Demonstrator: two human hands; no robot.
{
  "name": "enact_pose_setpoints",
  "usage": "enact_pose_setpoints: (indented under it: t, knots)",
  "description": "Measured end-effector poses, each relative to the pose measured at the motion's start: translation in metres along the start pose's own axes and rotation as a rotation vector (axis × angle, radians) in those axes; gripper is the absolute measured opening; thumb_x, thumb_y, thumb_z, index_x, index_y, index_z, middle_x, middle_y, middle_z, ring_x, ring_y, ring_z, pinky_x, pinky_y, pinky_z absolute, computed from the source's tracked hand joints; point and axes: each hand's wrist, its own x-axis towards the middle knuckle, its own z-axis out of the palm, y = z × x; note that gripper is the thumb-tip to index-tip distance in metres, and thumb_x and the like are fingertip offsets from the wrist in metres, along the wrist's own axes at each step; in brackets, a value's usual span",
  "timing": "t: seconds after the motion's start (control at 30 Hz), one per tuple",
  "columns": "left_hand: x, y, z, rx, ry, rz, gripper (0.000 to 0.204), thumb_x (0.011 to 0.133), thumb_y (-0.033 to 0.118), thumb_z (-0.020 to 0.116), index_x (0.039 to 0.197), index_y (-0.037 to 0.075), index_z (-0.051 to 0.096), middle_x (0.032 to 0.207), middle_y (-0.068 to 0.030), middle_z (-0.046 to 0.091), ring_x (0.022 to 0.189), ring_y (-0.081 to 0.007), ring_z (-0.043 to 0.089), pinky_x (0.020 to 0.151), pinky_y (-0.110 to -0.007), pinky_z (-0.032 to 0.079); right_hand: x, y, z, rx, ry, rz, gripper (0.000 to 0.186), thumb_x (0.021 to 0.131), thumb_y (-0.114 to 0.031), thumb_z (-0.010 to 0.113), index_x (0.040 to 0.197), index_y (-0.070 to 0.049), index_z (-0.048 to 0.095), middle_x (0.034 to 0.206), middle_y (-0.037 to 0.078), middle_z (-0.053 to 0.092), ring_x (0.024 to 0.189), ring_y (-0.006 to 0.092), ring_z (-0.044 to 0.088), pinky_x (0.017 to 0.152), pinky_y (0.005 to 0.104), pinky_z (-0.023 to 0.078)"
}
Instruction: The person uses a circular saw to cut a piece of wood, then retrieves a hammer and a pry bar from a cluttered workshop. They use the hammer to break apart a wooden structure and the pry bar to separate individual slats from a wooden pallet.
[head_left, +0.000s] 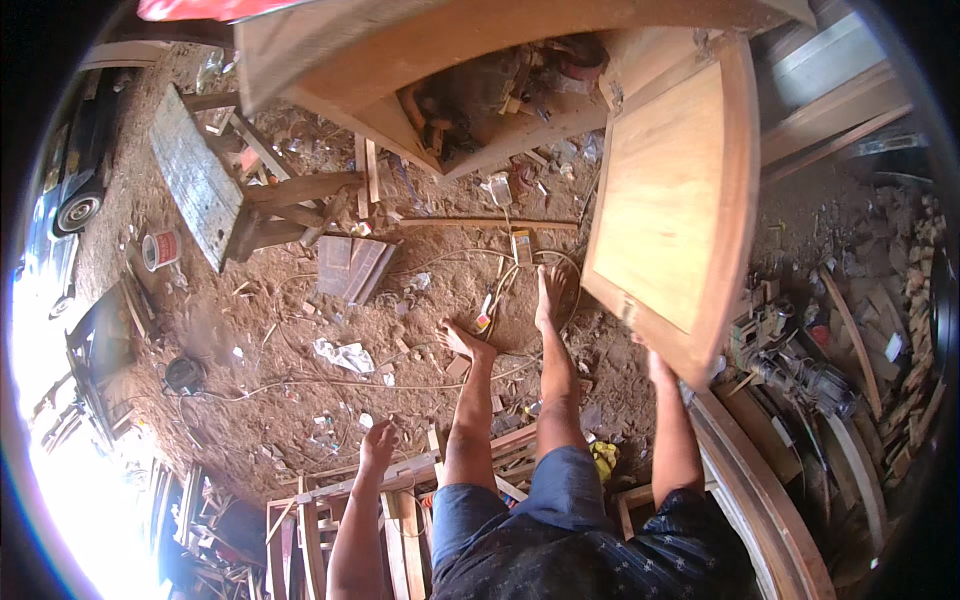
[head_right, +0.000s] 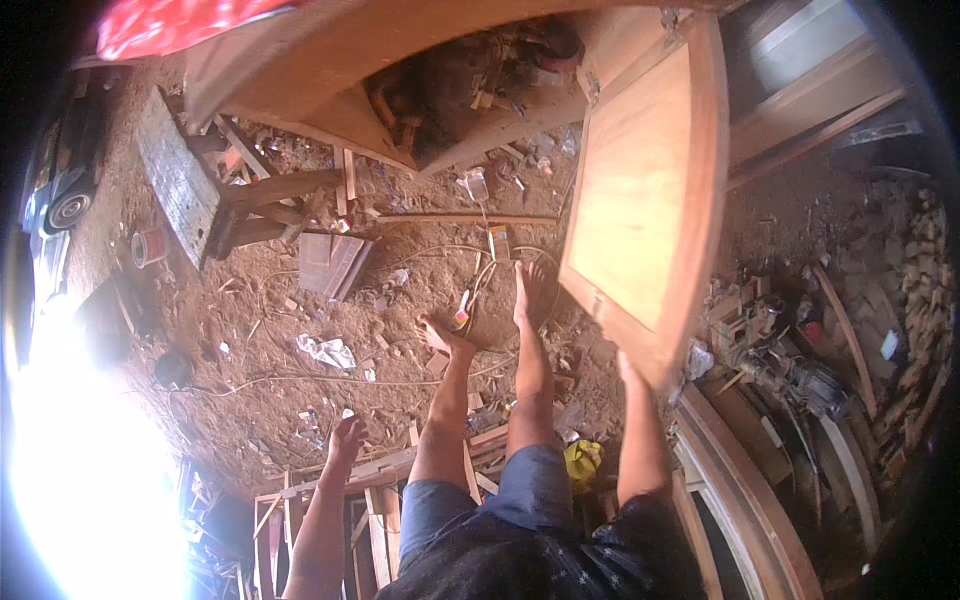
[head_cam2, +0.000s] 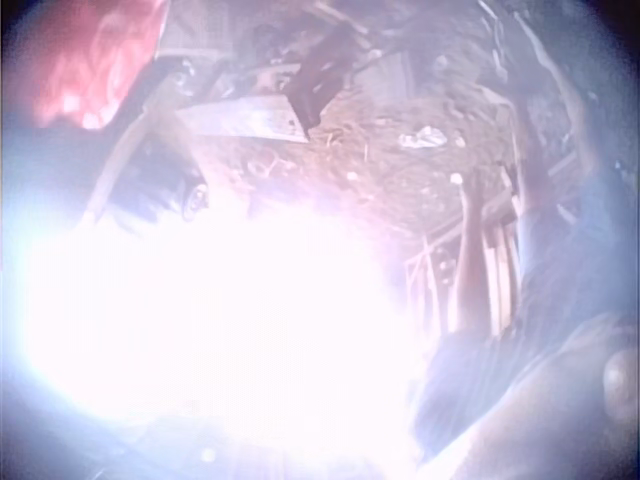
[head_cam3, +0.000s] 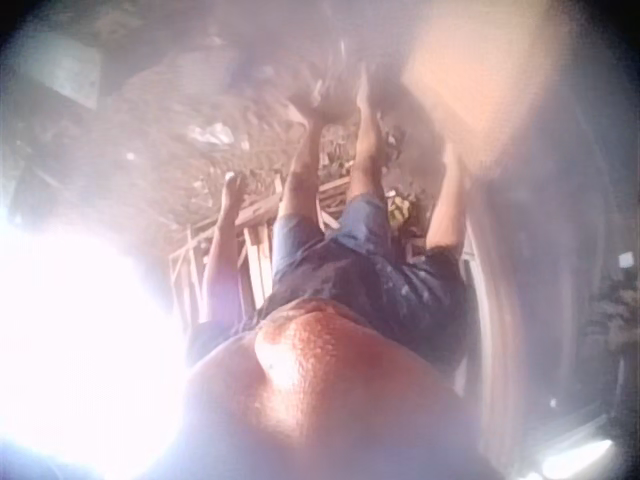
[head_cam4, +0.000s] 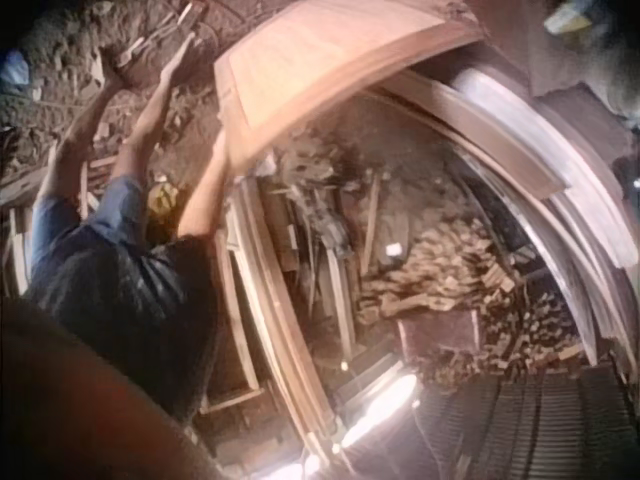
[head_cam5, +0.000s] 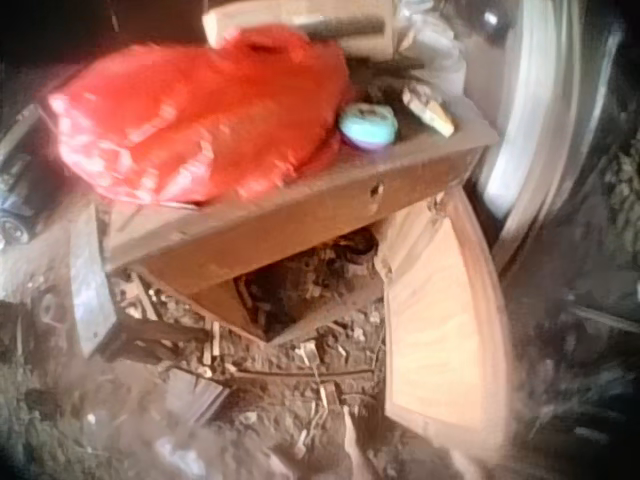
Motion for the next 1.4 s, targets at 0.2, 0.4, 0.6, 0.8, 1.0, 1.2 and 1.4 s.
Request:
enact_pose_setpoints:
  t: [0.2, 0.4, 0.6, 0.8, 1.0, 1.2, 1.4]
  knots:
    - [0.015, 0.048, 0.060, 0.232, -0.061, -0.014, 0.042, 0.100, 0.030, 0.063, 0.130, 0.001, 0.061, 0.111, -0.0084, 0.070, 0.093, -0.0149, 0.067, 0.082, -0.028, 0.053, 0.084, 0.010, -0.141, 0.400, -0.257, 0.079, 0.055, 0.101, -0.042, 0.051, 0.137, 0.000, 0.049, 0.133, 0.019, 0.058, 0.112, 0.0361, 0.063, 0.101, 0.0545, 0.052]
    - [0.029, 0.088, 0.108, 0.348, -0.098, 0.089, 0.046, 0.099, 0.035, 0.061, 0.131, 0.002, 0.060, 0.106, -0.0118, 0.072, 0.097, -0.0177, 0.068, 0.087, -0.032, 0.052, 0.090, -0.006, -0.162, 0.396, -0.249, 0.101, 0.057, 0.100, -0.047, 0.051, 0.144, -0.011, 0.046, 0.149, 0.010, 0.047, 0.132, 0.0312, 0.049, 0.107, 0.0581, 0.044]
    - [0.081, 0.136, 0.153, 0.632, -0.158, 0.215, 0.050, 0.097, 0.041, 0.061, 0.131, 0.004, 0.061, 0.116, -0.0190, 0.070, 0.108, -0.0304, 0.068, 0.091, -0.041, 0.052, 0.079, 0.002, -0.159, 0.399, -0.186, 0.067, 0.059, 0.100, -0.047, 0.053, 0.147, -0.013, 0.044, 0.152, 0.008, 0.044, 0.136, 0.0297, 0.045, 0.108, 0.0579, 0.044]
    - [0.211, 0.303, 0.215, 0.984, 0.285, 1.029, 0.065, 0.089, 0.037, 0.070, 0.137, 0.000, 0.048, 0.139, -0.0307, 0.048, 0.124, -0.0482, 0.049, 0.102, -0.055, 0.042, 0.076, 0.001, -0.146, 0.378, -0.223, -0.018, 0.059, 0.100, -0.047, 0.052, 0.148, -0.013, 0.043, 0.153, 0.009, 0.043, 0.138, 0.0295, 0.044, 0.107, 0.0557, 0.045]
    - [0.337, 0.555, 0.265, 0.975, 0.740, 1.222, 0.082, 0.084, 0.046, 0.073, 0.144, 0.001, 0.040, 0.139, -0.0240, 0.048, 0.127, -0.0415, 0.047, 0.104, -0.054, 0.041, 0.072, 0.016, -0.149, 0.348, -0.096, 0.013, 0.059, 0.101, -0.046, 0.052, 0.148, -0.012, 0.043, 0.152, 0.010, 0.044, 0.136, 0.0295, 0.045, 0.106, 0.0547, 0.046]
    - [0.376, 0.613, 0.268, 1.226, 0.679, 0.759, 0.077, 0.083, 0.046, 0.073, 0.140, 0.002, 0.044, 0.134, -0.0214, 0.051, 0.121, -0.0376, 0.048, 0.100, -0.052, 0.042, 0.069, 0.023, -0.143, 0.349, -0.014, 0.078, 0.058, 0.101, -0.045, 0.052, 0.147, -0.011, 0.043, 0.150, 0.011, 0.045, 0.134, 0.0295, 0.047, 0.105, 0.0537, 0.047]
    - [0.375, 0.637, 0.247, 1.186, 0.484, 0.651, 0.072, 0.082, 0.045, 0.072, 0.135, 0.003, 0.047, 0.129, -0.0189, 0.053, 0.115, -0.0336, 0.050, 0.096, -0.051, 0.043, 0.067, 0.021, -0.146, 0.360, 0.019, 0.080, 0.058, 0.101, -0.044, 0.052, 0.146, -0.009, 0.043, 0.149, 0.012, 0.047, 0.133, 0.0295, 0.049, 0.103, 0.0527, 0.048]
